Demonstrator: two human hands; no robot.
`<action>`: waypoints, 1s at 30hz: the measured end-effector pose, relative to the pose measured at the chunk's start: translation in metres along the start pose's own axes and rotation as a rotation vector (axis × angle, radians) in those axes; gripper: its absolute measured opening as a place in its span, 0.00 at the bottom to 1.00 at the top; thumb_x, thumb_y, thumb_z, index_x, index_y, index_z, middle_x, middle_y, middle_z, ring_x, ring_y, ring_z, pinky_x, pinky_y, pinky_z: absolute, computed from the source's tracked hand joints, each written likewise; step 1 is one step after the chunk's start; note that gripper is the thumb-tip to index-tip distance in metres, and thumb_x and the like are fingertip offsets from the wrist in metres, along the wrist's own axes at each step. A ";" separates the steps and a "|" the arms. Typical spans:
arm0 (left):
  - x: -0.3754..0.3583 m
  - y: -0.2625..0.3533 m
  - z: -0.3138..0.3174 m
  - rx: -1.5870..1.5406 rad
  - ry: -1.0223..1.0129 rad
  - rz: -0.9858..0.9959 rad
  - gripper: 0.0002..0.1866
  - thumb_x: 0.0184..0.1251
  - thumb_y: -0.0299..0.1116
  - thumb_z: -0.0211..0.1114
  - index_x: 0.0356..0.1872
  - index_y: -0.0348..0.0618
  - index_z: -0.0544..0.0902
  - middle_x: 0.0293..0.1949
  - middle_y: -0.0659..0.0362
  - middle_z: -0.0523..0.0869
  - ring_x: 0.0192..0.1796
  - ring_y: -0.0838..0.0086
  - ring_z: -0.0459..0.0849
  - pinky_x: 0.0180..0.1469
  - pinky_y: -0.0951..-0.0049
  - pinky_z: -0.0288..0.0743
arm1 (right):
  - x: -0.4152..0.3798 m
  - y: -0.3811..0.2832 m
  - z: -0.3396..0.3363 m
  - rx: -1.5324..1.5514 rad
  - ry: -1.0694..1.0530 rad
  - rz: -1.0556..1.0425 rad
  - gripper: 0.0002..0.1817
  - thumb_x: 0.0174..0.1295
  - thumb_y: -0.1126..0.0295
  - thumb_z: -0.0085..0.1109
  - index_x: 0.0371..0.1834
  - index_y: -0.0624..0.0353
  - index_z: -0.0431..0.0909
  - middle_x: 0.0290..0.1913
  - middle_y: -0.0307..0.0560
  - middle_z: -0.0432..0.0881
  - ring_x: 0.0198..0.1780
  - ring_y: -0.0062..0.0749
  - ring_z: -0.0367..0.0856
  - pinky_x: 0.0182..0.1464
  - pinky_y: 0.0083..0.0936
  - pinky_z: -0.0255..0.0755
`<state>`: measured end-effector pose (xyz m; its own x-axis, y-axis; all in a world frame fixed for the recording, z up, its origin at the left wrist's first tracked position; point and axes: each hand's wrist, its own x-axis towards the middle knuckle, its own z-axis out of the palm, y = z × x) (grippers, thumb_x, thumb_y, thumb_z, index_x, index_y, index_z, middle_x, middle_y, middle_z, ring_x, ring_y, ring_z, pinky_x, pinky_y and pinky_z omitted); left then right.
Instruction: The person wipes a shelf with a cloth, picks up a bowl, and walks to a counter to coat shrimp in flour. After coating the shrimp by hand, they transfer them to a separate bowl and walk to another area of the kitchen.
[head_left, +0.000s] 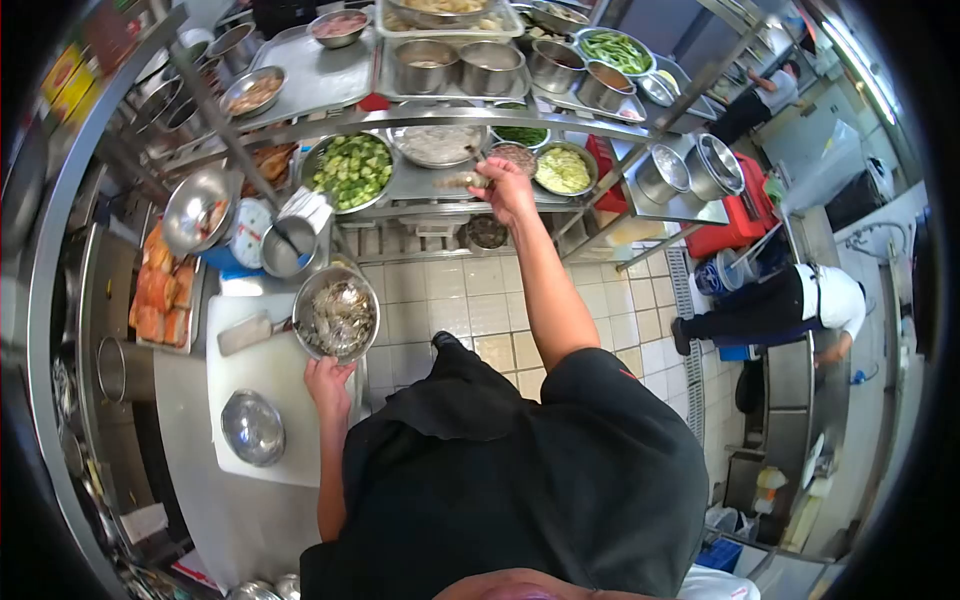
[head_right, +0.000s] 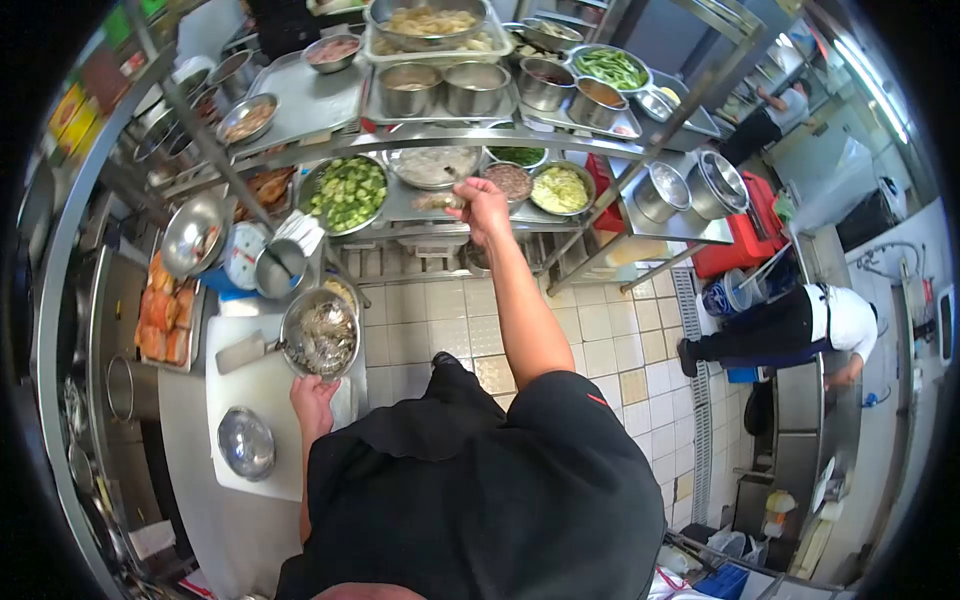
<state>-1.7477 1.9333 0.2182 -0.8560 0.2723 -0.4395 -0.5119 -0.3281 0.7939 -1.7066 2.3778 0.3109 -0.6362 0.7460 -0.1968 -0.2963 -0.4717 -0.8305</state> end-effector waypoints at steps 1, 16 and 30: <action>0.003 -0.003 0.007 0.000 0.005 -0.010 0.06 0.53 0.20 0.54 0.32 0.38 0.72 0.29 0.57 0.78 0.27 0.70 0.80 0.36 0.63 0.83 | 0.011 -0.018 -0.009 0.008 0.040 -0.027 0.12 0.56 0.80 0.60 0.41 0.61 0.69 0.35 0.44 0.76 0.33 0.30 0.79 0.32 0.34 0.84; 0.049 -0.057 0.148 0.143 -0.033 -0.066 0.08 0.56 0.23 0.55 0.37 0.38 0.77 0.33 0.57 0.81 0.32 0.72 0.81 0.36 0.65 0.82 | 0.250 -0.157 -0.041 -0.912 0.045 -0.417 0.18 0.56 0.71 0.61 0.50 0.67 0.78 0.47 0.49 0.81 0.37 0.29 0.82 0.38 0.24 0.80; 0.031 -0.111 0.150 0.137 0.240 -0.155 0.08 0.55 0.22 0.57 0.37 0.32 0.77 0.30 0.54 0.82 0.24 0.70 0.82 0.31 0.68 0.84 | 0.055 0.049 -0.039 -0.983 -0.891 -0.415 0.12 0.47 0.86 0.50 0.33 0.62 0.77 0.39 0.50 0.79 0.43 0.40 0.77 0.47 0.25 0.71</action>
<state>-1.7061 2.1138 0.1795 -0.7694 0.0833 -0.6333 -0.6372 -0.1697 0.7518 -1.7279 2.4138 0.2391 -0.9710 0.0254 0.2377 -0.1927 0.5054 -0.8411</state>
